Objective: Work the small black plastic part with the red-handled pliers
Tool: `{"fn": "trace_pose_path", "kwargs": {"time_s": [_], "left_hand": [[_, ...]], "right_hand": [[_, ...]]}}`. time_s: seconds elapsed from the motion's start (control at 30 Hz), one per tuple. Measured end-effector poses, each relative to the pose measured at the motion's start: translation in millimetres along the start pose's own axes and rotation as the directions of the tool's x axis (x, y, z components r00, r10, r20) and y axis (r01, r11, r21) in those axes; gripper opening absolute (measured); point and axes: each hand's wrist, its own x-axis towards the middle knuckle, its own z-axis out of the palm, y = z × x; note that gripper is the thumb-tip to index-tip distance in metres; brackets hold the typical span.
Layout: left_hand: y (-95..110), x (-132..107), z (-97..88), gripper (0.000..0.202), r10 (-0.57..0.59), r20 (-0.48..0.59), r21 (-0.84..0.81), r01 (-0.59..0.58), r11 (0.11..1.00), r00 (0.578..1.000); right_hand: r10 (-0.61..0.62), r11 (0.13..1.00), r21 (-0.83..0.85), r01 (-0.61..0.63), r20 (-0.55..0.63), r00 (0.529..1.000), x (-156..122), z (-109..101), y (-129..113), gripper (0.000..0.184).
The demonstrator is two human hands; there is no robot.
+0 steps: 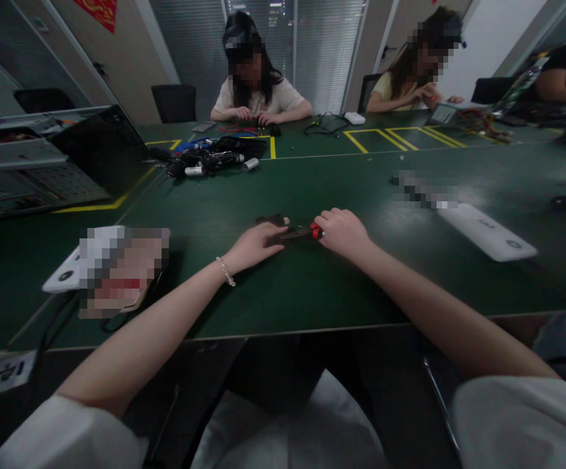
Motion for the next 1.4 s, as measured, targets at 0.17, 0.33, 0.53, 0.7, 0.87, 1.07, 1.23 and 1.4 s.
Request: {"fn": "trace_pose_path", "kwargs": {"time_s": [0.17,0.33,0.53,0.7,0.87,1.07,1.23,1.4], "left_hand": [[-1.0,0.2,-0.2,0.044,0.010,0.003,0.006,-0.010,1.000,1.000],[-0.8,0.3,-0.2,0.043,0.008,0.010,0.007,-0.008,1.000,1.000],[-2.3,0.3,0.8,0.043,0.012,0.005,0.001,-0.012,1.000,1.000],[-3.5,0.9,2.4,0.044,0.026,-0.005,0.016,-0.026,1.000,1.000],[-2.5,1.0,2.4,0.044,0.024,-0.007,0.021,-0.023,0.999,1.000],[-0.5,-0.3,-1.1,0.043,-0.002,0.015,0.001,0.002,1.000,1.000],[0.8,-0.9,-1.8,0.044,-0.015,0.020,-0.006,0.015,1.000,1.000],[-0.6,0.0,-0.2,0.044,-0.005,0.017,0.002,0.005,1.000,1.000]], "right_hand": [[0.004,1.000,-0.002,-0.004,0.001,1.000,0.4,-1.2,-0.8,0.022],[-0.005,1.000,-0.011,0.005,0.004,1.000,0.7,-2.5,-1.0,0.022],[-0.007,1.000,-0.028,0.007,-0.006,1.000,0.4,-2.2,-0.4,0.022],[0.002,1.000,-0.012,-0.003,-0.013,1.000,0.4,-2.0,-1.3,0.021],[0.000,1.000,-0.015,-0.001,-0.013,1.000,1.0,-0.8,-0.8,0.021],[-0.014,1.000,-0.018,0.013,-0.022,1.000,0.4,-2.0,-0.5,0.021],[-0.010,1.000,-0.016,0.010,-0.017,1.000,0.1,-3.6,-1.1,0.021],[-0.002,1.000,-0.005,0.002,-0.022,1.000,0.1,-1.8,-1.3,0.022]]}}
